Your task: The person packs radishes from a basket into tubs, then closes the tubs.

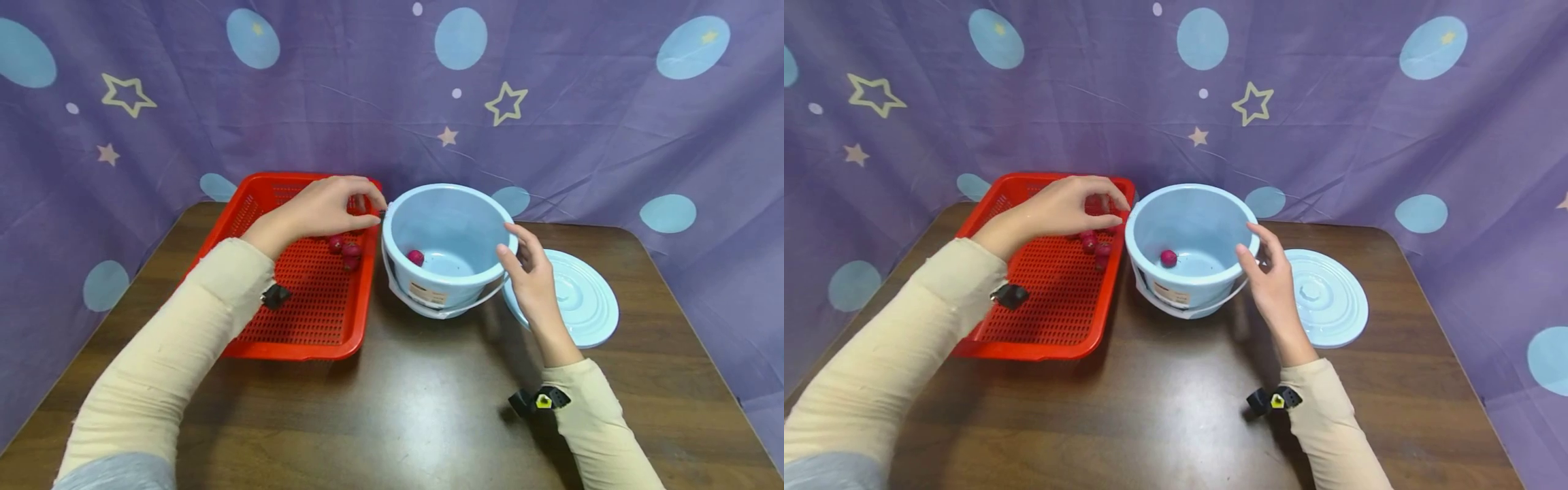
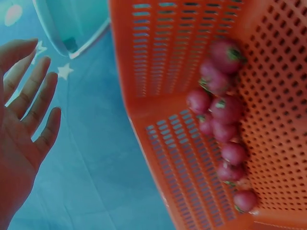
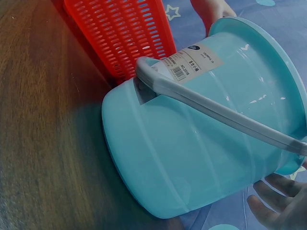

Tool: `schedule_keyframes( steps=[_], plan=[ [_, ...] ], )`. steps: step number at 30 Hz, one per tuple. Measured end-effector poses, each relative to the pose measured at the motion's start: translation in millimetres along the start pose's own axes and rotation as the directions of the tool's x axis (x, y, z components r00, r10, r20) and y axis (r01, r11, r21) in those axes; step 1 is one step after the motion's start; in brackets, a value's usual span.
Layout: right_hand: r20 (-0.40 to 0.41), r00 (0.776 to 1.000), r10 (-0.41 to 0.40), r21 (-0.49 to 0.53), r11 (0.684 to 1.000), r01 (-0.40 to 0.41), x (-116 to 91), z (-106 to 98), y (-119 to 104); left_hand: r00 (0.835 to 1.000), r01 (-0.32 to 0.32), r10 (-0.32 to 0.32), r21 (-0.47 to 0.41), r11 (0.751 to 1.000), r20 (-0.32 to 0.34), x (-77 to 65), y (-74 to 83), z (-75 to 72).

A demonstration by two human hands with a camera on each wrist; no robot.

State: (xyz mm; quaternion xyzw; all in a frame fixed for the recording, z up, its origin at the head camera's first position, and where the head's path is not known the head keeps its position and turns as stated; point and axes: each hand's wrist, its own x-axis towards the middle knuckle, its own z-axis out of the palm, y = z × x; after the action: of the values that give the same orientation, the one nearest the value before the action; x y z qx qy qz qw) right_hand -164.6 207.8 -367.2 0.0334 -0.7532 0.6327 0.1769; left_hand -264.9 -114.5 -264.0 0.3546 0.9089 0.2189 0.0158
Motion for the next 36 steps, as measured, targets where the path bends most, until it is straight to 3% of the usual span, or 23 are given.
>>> schedule_keyframes(
  steps=[7, 22, 31, 36],
  plan=[
    [-0.001, 1.0, -0.002, 0.003, 1.0, 0.002, -0.4, 0.5, -1.1, 0.999, 0.037, -0.038, 0.018, 0.999, 0.017, -7.8, -17.9, 5.8],
    [0.004, 1.0, -0.001, 0.0, 1.0, 0.001, -1.0, 0.4, -0.8, 0.982, 0.158, -0.162, 0.046, 0.986, 0.101, -15.1, -56.2, 40.0],
    [0.005, 1.0, -0.01, 0.008, 1.0, 0.01, -0.4, 0.3, -1.0, 0.968, 0.168, -0.179, 0.079, 0.983, 0.176, -18.4, -68.7, 56.8],
    [0.005, 1.0, -0.01, 0.003, 1.0, 0.01, -0.5, 0.8, -0.7, 0.964, 0.139, -0.159, 0.107, 0.985, 0.213, -18.9, -70.6, 62.9]
  ],
)
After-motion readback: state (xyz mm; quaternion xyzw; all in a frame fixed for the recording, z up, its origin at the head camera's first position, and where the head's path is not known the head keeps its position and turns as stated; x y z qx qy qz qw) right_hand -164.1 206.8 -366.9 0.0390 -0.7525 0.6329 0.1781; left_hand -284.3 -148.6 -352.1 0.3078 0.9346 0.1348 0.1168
